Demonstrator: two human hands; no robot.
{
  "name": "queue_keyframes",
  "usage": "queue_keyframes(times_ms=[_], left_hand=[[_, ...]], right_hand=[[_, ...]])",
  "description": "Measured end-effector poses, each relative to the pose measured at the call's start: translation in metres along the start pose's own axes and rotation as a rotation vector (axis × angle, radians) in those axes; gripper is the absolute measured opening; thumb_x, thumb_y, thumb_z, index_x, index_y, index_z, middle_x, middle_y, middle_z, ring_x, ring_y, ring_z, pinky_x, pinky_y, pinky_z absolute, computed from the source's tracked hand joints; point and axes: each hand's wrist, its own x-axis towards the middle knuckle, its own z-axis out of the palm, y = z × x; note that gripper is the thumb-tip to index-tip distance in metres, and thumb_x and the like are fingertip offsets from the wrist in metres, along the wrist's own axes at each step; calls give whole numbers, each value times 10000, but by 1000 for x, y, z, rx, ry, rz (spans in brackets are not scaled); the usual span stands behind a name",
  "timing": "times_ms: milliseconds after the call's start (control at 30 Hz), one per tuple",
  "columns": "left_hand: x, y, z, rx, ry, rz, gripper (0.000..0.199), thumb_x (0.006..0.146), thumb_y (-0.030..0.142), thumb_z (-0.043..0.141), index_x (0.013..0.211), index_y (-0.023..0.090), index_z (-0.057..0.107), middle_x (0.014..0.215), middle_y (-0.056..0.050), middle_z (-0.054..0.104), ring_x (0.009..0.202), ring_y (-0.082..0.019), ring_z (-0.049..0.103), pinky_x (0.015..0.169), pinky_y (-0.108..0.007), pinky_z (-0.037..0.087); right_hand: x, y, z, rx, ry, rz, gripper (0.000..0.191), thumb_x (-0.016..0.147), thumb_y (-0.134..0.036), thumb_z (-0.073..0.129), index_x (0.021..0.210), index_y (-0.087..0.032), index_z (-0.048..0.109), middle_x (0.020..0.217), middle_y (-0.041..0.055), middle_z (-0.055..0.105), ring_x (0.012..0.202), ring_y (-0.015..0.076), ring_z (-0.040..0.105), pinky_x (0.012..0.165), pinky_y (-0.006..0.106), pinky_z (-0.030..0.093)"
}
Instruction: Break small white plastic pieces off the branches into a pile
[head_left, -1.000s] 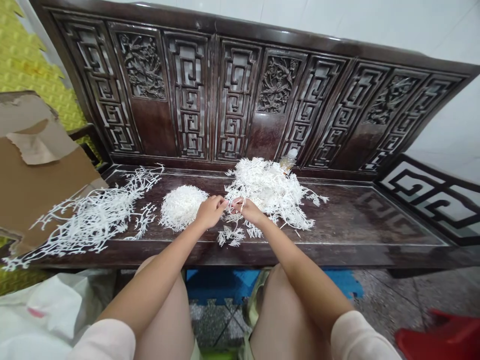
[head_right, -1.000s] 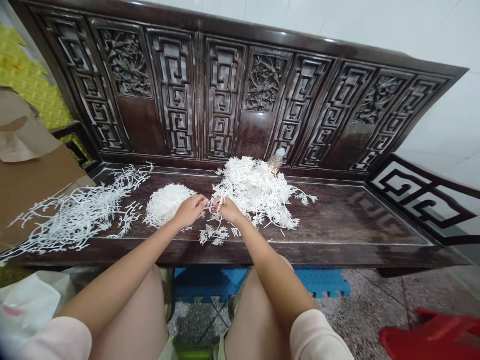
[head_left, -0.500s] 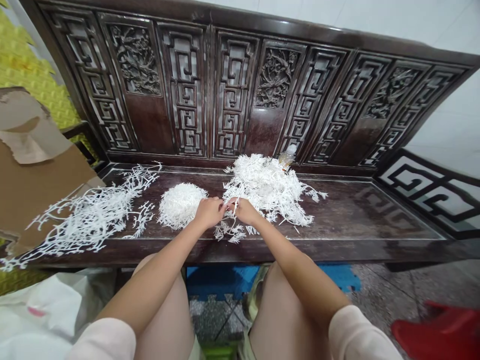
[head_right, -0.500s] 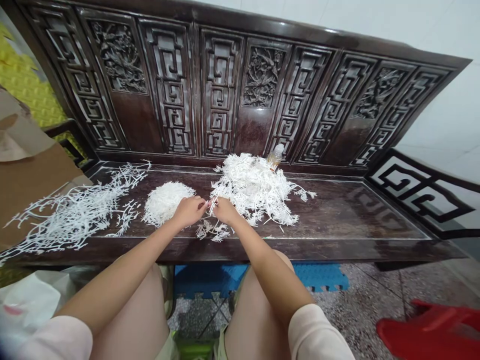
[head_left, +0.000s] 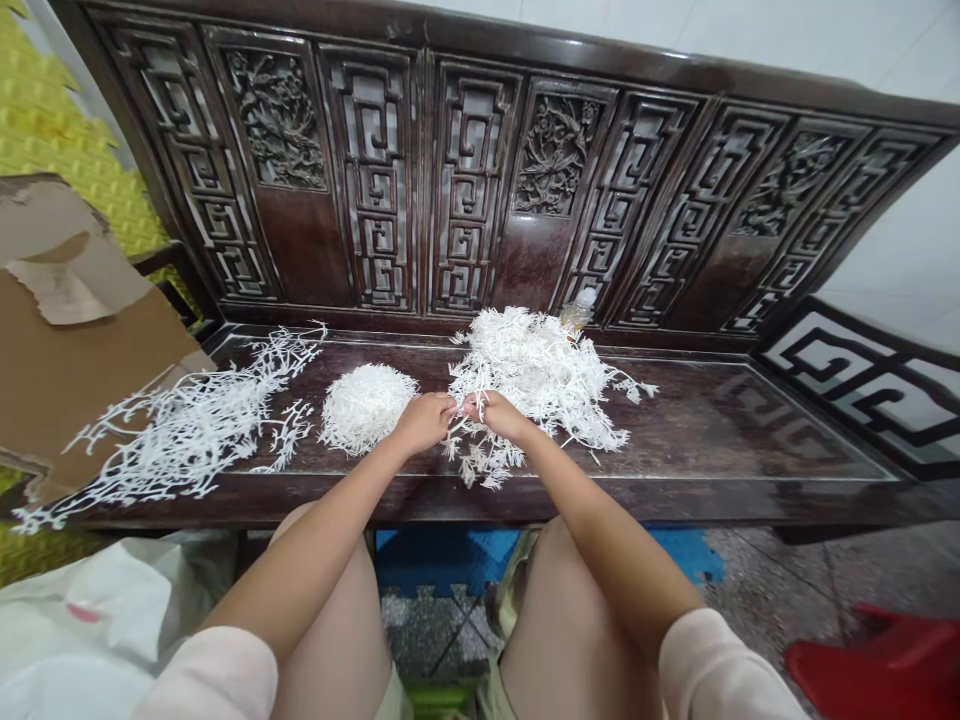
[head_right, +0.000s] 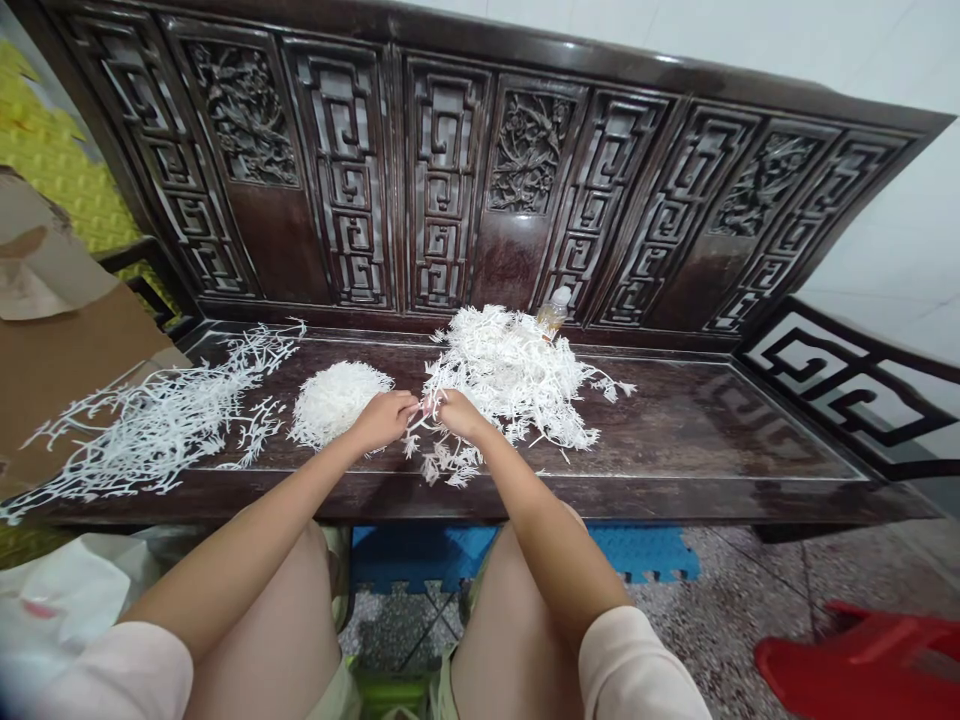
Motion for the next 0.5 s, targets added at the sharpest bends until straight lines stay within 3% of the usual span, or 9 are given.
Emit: queue_keyframes(times_ms=[167,233,333,500], left_hand=[[1,-1,2,-4,25,70,275,794,211,308,626,180,525,710,-42,551,711,-161,489,626,-266,317],[0,-15,0,75,0,12,249,772,196,336,611,181,525,706,-42,559,715,-167,493,639,-271,313],[-5,-51,-7,114,20,-210,240,763,215,346,618,192,536,689,-38,568,669,-169,498,605,-267,311],[-16,-106,-19,31,304,-628,285,781,261,316,815,210,595,838,-47,617,747,-191,534,615,-264,335]], right_hand=[[-12,-12,-29,259,-162,-34,168,651,-301,566,584,-149,544,512,-32,408,486,68,304,517,233,251],[-22,-17,-47,339,-126,-57,158,648,-305,586,600,-161,541,522,-35,398,486,67,300,523,237,257],[-32,-13,-66,474,74,-76,163,661,-323,569,616,-173,524,467,-60,293,446,59,229,501,237,237],[-20,15,-62,428,291,282,144,655,-280,509,668,-139,533,463,-53,311,408,52,224,442,235,161]])
